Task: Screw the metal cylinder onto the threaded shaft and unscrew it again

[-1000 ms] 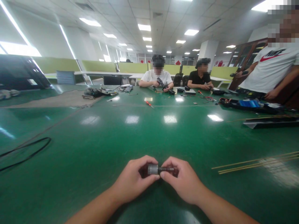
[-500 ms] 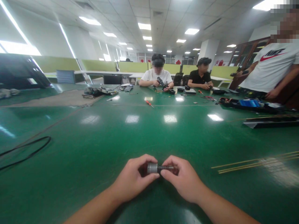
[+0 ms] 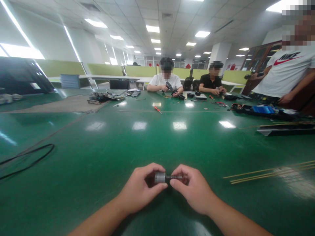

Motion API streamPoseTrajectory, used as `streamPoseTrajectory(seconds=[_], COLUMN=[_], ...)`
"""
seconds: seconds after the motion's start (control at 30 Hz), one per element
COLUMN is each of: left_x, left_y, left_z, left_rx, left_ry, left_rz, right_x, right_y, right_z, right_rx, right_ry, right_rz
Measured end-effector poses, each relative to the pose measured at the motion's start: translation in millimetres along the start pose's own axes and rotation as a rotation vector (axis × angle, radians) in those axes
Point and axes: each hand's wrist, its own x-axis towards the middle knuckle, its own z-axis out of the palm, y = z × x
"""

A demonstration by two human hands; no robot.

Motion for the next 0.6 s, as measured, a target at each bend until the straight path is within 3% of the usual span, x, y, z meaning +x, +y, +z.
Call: streamPoseTrajectory(seconds=[0.6], left_x=[-1.2], left_y=[-3.4], left_z=[0.4], left_rx=[0.042], left_ry=[0.022], left_rz=[0.010], right_x=[-0.8], right_y=[-0.2], right_z=[-0.3], right_rx=[0.015], right_ry=[0.004], right_rz=[-0.004])
